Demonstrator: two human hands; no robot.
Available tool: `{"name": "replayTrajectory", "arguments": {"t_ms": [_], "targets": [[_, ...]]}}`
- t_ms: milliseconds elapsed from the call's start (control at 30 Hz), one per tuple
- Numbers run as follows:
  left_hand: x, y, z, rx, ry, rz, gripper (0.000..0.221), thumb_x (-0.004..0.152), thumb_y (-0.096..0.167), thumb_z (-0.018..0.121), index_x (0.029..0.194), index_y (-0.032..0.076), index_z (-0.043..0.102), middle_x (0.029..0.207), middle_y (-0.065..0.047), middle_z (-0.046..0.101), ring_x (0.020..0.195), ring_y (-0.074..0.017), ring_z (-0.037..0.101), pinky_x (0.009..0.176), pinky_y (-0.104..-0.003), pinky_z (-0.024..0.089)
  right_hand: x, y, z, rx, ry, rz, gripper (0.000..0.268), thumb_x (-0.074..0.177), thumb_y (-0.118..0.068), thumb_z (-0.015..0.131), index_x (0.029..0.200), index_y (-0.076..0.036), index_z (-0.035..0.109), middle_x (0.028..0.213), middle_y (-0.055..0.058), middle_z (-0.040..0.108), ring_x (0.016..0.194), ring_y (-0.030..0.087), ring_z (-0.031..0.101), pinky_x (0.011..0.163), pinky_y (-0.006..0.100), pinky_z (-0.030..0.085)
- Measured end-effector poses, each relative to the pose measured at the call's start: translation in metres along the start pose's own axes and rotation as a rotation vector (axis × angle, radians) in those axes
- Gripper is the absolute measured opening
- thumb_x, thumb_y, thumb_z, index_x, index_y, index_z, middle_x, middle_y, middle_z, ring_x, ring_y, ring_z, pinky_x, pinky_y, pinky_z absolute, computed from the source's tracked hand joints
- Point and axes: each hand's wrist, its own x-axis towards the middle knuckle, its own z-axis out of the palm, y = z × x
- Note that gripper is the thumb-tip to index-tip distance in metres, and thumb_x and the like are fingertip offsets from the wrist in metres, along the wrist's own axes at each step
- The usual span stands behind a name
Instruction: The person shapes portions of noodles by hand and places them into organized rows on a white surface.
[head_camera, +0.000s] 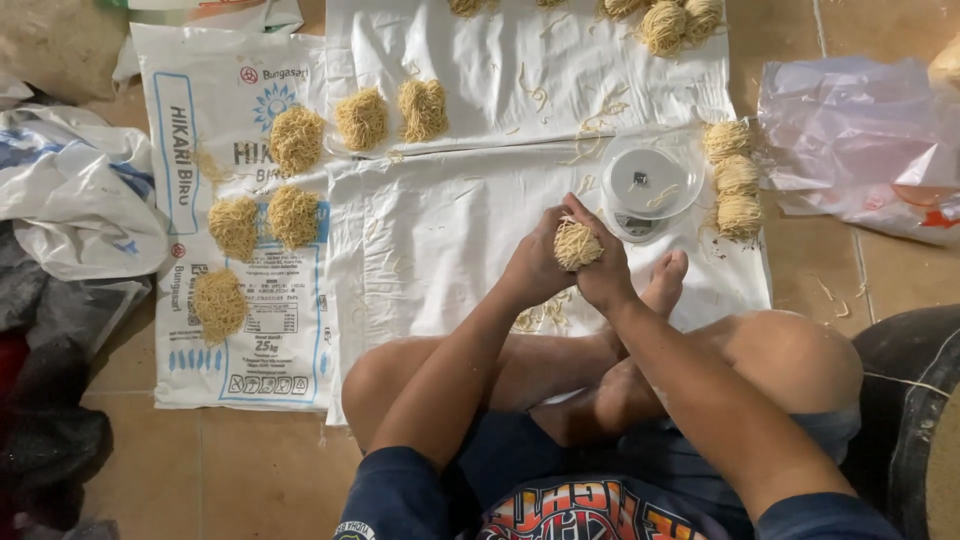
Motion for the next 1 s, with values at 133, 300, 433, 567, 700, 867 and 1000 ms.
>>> {"name": "replayTrajectory", "arguments": {"t_ms": [133,300,433,567,700,867,1000], "targets": [[0.015,-0.040,0.016,0.163,-0.028,0.016,0.059,0.068,0.028,0.083,0.119,0.019,0.056,0.107,-0.013,0.075,0.105,-0.0453,0.070,0.093,-0.058,0.056,0.007,0.008,-0.007,-0.070,-0.097,0.070,0.092,0.074,0.007,0.064,0.159,-0.023,0.045,0.165,0.021,0.030,0.148,0.046,0.035,0.121,0.057,0.032],[0.018,-0.047,0.010,0.241,0.015,-0.022,0.038,0.075,0.023,0.075,0.107,0.011,0.059,0.089,-0.024,0.073,0.093,-0.0516,0.070,0.080,-0.062,0.055,0.015,0.038,-0.007,-0.575,-0.095,0.146,0.070,0.087,-0.017,0.074,0.154,-0.025,0.051,0.121,0.023,0.052,0.124,0.050,0.053,0.112,0.058,0.040],[0.019,-0.044,0.008,0.284,0.048,-0.038,0.035,0.076,0.025,0.074,0.105,0.012,0.059,0.083,-0.022,0.072,0.089,-0.0507,0.071,0.078,-0.061,0.056,0.011,0.049,-0.008,-0.504,0.024,0.221,0.050,0.080,-0.015,0.077,0.124,-0.034,0.068,0.097,0.005,0.074,0.104,0.033,0.070,0.091,0.045,0.052],[0.015,-0.042,0.005,0.254,0.055,-0.015,0.030,0.079,0.023,0.071,0.104,0.010,0.060,0.083,-0.024,0.071,0.088,-0.0519,0.071,0.075,-0.062,0.056,0.011,0.033,-0.012,-0.107,0.024,0.244,0.043,0.078,0.007,0.075,0.116,-0.011,0.067,0.082,0.013,0.074,0.076,0.019,0.072,0.067,0.032,0.056],[0.011,-0.036,0.005,0.342,0.019,-0.003,0.030,0.083,0.022,0.068,0.105,0.004,0.059,0.085,-0.027,0.071,0.087,-0.0523,0.072,0.076,-0.062,0.059,0.015,0.017,-0.017,-0.046,-0.124,0.302,0.054,0.077,0.017,0.074,0.125,-0.005,0.065,0.094,0.021,0.076,0.080,0.027,0.075,0.070,0.038,0.062],[0.032,-0.084,0.012,0.604,-0.001,-0.047,0.022,0.085,0.021,0.066,0.099,0.004,0.065,0.078,-0.019,0.072,0.079,-0.0438,0.076,0.069,-0.054,0.061,0.009,-0.004,-0.015,0.128,-0.207,0.446,0.058,0.087,-0.004,0.051,0.144,-0.004,0.055,0.097,0.023,0.068,0.086,0.028,0.072,0.070,0.034,0.058],[0.020,-0.044,0.025,0.623,-0.188,-0.125,0.021,0.088,0.018,0.062,0.089,-0.002,0.068,0.079,-0.022,0.073,0.083,-0.0461,0.076,0.071,-0.055,0.062,0.008,0.006,0.018,-0.205,-0.023,0.597,0.059,0.095,-0.071,0.061,0.114,-0.016,0.064,0.096,0.014,0.069,0.097,0.030,0.070,0.084,0.045,0.050]]}}
